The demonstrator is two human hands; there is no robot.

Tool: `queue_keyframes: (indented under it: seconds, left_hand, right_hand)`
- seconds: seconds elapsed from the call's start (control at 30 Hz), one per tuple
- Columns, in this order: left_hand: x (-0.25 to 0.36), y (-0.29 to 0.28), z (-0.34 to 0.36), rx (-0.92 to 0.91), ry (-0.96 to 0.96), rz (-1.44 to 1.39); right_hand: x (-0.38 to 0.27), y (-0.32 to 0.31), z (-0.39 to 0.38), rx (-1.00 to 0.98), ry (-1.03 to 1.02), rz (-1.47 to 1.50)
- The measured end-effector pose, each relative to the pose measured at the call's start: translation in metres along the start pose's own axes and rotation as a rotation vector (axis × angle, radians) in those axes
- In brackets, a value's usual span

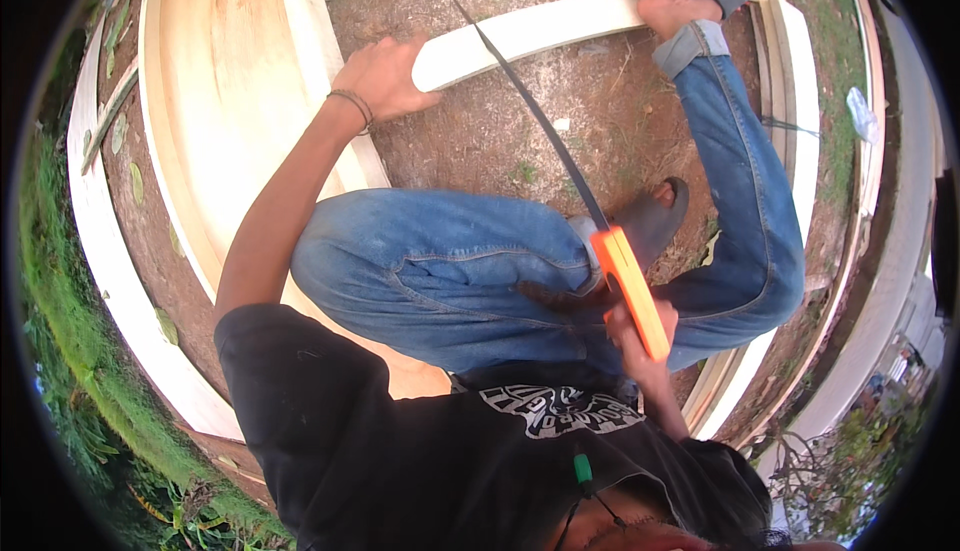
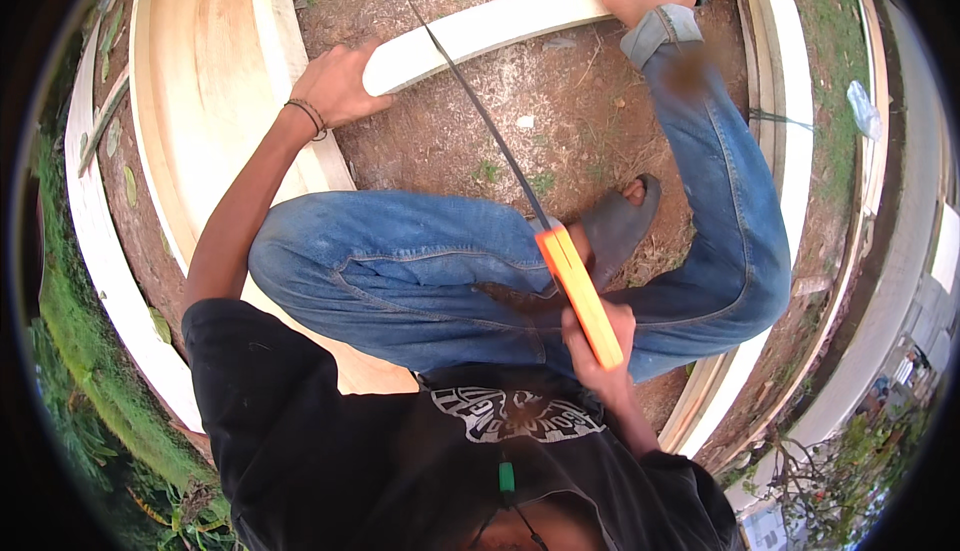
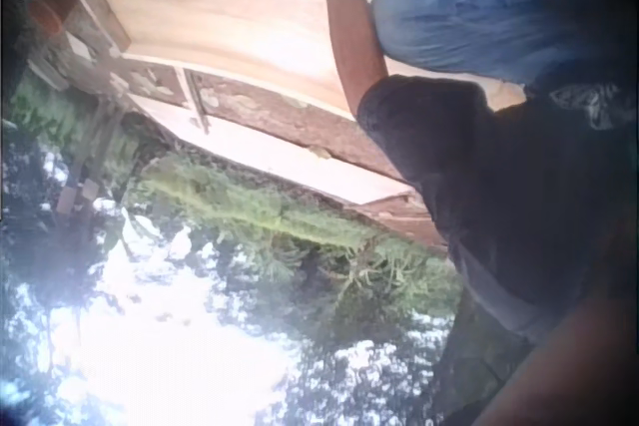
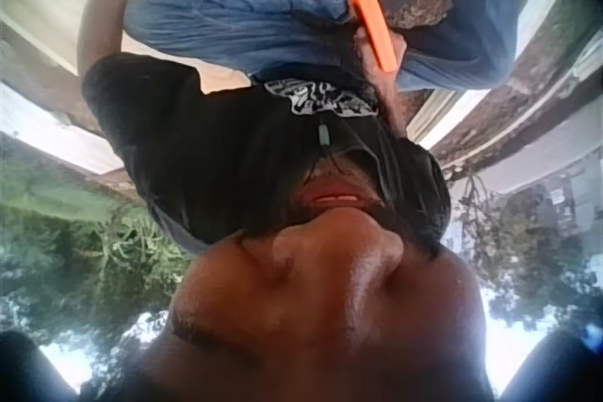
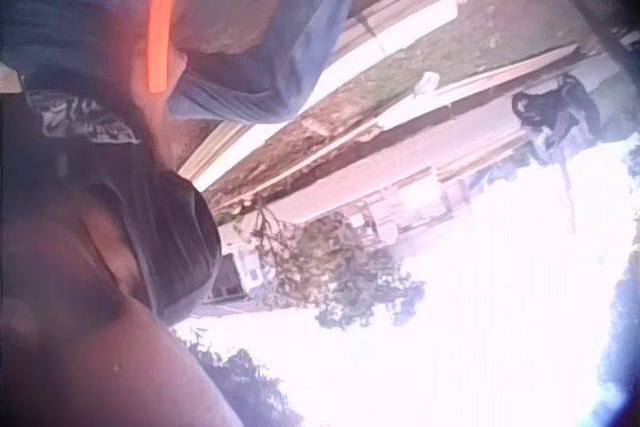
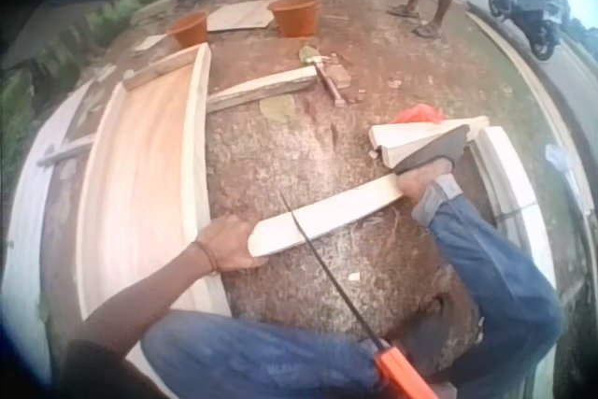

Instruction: The person sits on the ground and uses a hand saw to cut a wooden plank that is part of a larger wooden frame. After cutting, the person places the cut piece onto the frame.

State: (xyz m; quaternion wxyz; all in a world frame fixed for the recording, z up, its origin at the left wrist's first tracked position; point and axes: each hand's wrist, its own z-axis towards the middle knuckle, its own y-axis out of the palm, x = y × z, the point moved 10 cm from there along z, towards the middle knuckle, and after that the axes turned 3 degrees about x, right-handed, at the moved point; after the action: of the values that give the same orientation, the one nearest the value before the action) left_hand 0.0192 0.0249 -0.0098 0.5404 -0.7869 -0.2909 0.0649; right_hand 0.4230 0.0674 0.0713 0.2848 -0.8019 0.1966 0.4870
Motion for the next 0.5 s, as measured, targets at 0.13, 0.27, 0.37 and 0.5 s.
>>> queue_keyframes:
  seconds: [0.13,0.27,0.37,0.5]
  left_hand:
    - [0.021,-0.009,0.009,0.016,0.056,0.011]
    - [0.013,-0.011,0.005,0.027,0.039,0.007]
    - [0.002,-0.001,0.001,0.05,0.022,0.003]
    - [0.002,0.0,0.002,0.055,0.037,0.052]
  right_hand:
    - [0.006,0.072,0.151,0.098,-0.101,0.161]
    - [0.0,0.066,0.11,0.079,-0.083,0.125]
    - [-0.011,0.011,0.011,-0.011,-0.24,-0.198]
    - [-0.024,0.031,0.048,-0.041,-0.164,-0.115]
